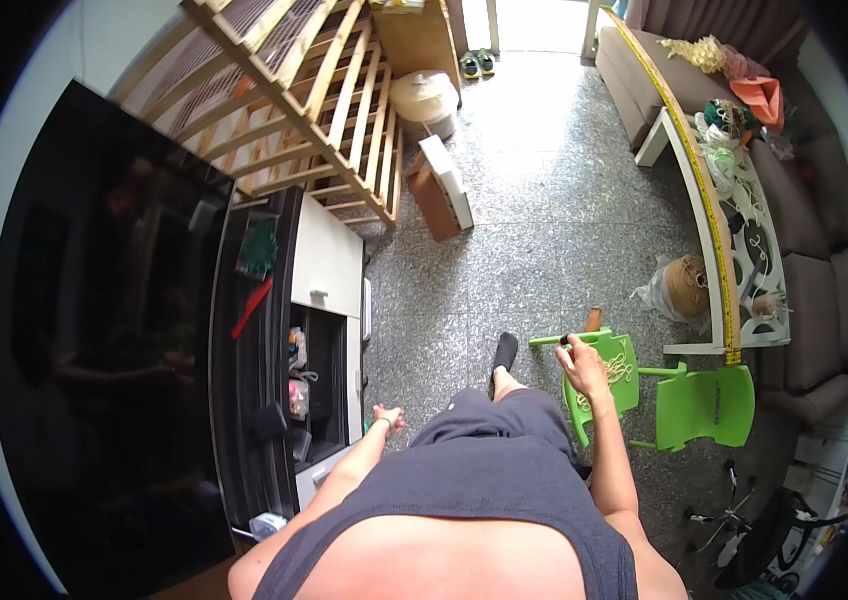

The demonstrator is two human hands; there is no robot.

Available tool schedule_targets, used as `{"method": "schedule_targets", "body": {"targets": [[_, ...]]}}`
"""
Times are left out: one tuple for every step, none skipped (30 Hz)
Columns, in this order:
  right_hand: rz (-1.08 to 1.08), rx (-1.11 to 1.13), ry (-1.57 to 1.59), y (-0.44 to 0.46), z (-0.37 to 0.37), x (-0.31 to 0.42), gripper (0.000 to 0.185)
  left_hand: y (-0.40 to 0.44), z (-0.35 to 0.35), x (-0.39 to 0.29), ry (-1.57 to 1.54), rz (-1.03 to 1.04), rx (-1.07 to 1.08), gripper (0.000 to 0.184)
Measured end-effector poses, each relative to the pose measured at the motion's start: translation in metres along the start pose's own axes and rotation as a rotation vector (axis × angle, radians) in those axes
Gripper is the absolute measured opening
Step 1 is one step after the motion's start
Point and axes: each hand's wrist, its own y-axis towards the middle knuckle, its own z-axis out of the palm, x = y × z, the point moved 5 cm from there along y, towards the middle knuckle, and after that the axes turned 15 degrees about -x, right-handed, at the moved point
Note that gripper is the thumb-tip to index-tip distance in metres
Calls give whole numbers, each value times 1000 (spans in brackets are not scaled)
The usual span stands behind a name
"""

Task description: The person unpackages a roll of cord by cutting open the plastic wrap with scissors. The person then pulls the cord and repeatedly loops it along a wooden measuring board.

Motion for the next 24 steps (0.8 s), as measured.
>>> {"method": "schedule_targets", "body": {"targets": [[74, 103, -75, 15, -9, -6, 27, -9, 15, -39, 7, -19, 39, 71], [82, 32, -81, 34, -12, -25, 29, -10, 34, -83, -1, 59, 67, 69], [98, -27, -89, 46, -11, -48, 31, -11, 51, -115, 1, 125, 96, 67], [207, 34, -156, 60, -16, -61, 33, -24, 64, -154, -124, 205, 125, 56], [203, 5, -248, 69, -28, -63, 34, -31, 75, -193, -40, 346, 117, 47], [216, 14, -289, 79, -33, -67, 35, -52, 80, -232, -44, 446, 135, 57], [221, 17, -330, 94, -39, -71, 36, -42, 98, -258, -63, 487, 147, 52], [221, 11, -285, 110, -36, -84, 35, -50, 109, -287, -34, 553, 118, 50], [249, 40, -193, 129, -35, -89, 34, -62, 117, -313, -33, 584, 143, 37], [248, 65, -162, 149, -35, -92, 33, -68, 128, -333, -25, 566, 182, 37], [248, 94, -129, 169, -33, -94, 32, -73, 136, -351, -16, 546, 219, 37], [241, 100, -128, 190, -30, -104, 32, -68, 147, -361, 29, 511, 229, 35], [341, 127, -42, 212, -21, -127, 32, -58, 159, -371, 71, 478, 241, 33], [439, 151, 44, 235, -11, -155, 32, -46, 170, -378, 120, 413, 269, 29], [351, 22, 7, 259, 2, -195, 29, -39, 178, -387, 158, 346, 255, 25], [262, -110, -29, 275, 10, -228, 26, -34, 184, -395, 151, 273, 267, 23], [180, -222, -176, 286, 3, -236, 19, -24, 191, -407, 256, 278, 234, 22], [375, -166, -206, 290, 14, -276, 20, -21, 193, -420, 307, 234, 217, 13], [659, -73, -116, 292, 7, -279, 18, -27, 196, -442, 327, 288, 280, 15], [940, 31, -25, 289, 0, -270, 18, -32, 193, -462, 518, 275, 190, 27], [1154, -8, 101, 283, -5, -261, 14, -44, 195, -481, 584, 163, 233, 30], [1169, 288, 104, 293, -5, -257, 20, -49, 199, -498, 623, 40, 380, 27], [1151, 275, 78, 312, -13, -246, 20, -52, 206, -523, 653, -70, 524, 24], [1106, 248, 54, 318, -15, -232, 18, -52, 219, -549, 671, -26, 520, 27]]}}
